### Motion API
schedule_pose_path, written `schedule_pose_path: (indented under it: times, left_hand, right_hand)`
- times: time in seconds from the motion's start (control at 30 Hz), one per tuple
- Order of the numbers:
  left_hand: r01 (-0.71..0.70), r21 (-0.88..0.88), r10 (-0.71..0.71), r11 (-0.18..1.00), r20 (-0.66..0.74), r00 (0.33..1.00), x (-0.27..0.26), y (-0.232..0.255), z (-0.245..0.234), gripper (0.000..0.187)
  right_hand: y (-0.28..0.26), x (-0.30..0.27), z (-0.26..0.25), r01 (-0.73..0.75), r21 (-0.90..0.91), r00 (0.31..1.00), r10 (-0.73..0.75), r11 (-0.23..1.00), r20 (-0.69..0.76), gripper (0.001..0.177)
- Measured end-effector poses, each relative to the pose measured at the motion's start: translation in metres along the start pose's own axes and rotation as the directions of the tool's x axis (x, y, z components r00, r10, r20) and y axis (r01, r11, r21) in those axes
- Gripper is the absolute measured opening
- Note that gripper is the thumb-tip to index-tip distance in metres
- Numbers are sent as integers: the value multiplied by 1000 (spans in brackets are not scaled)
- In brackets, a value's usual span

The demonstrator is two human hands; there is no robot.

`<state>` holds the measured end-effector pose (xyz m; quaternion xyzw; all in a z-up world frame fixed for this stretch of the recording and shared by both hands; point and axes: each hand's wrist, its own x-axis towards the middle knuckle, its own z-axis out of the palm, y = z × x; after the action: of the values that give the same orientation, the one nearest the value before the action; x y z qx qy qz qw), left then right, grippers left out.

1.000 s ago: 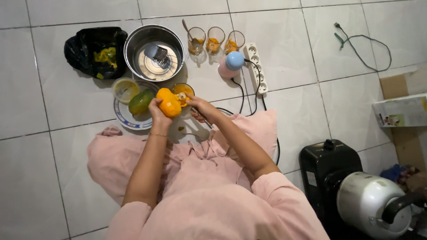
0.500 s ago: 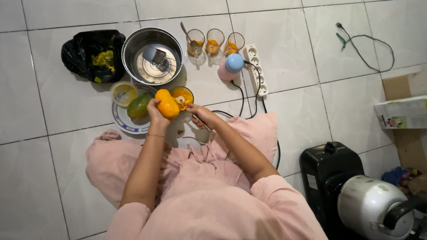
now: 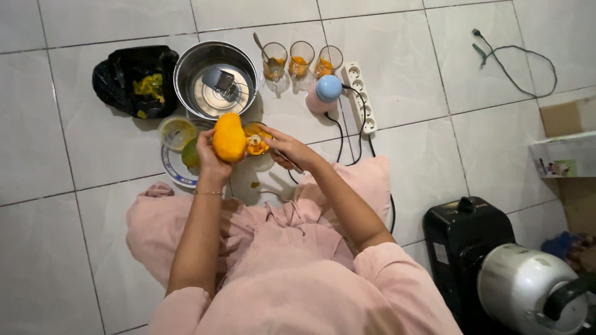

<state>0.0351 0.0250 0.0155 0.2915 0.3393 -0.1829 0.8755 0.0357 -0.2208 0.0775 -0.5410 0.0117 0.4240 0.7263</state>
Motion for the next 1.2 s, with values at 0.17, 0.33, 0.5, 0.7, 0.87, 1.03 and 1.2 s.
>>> schedule_pose_path:
  times: [0.17,0.33,0.5,0.7,0.87,1.03,1.2]
  left_hand:
    - [-45,-31,51,999,269,962,-44,12,25,53]
    - [-93,-62,107,994,290,951,-59,9,33,50]
    - [-71,-139,110,988,290,951,-61,4,35,49]
    - [-94,-110,120,989,259,958,-64,0,38,48]
    - [-72,-114,101,991,268,958,-70,0,36,48]
    - [-86,-163,128,983,273,954,-70,-1,34,47]
    - [-103,-138,136,985,263,955,-70,-3,32,48]
  right_hand:
    - [-21,-20,28,282,-453,952,-307,846,20,77]
    - [-31,-35,47,287,-749,925,-377,598,54,83]
    - [-23,-42,64,217,-809,950,-309,545,47,88]
    - [-21,-40,64,218,-824,947,-317,523,50,86]
    - [-24,-42,71,217,-847,945,-321,486,58,84]
    - [-25,-43,77,194,-866,940,-338,461,31,84]
    - [-22,-44,79,188,-884,930,-368,427,20,84]
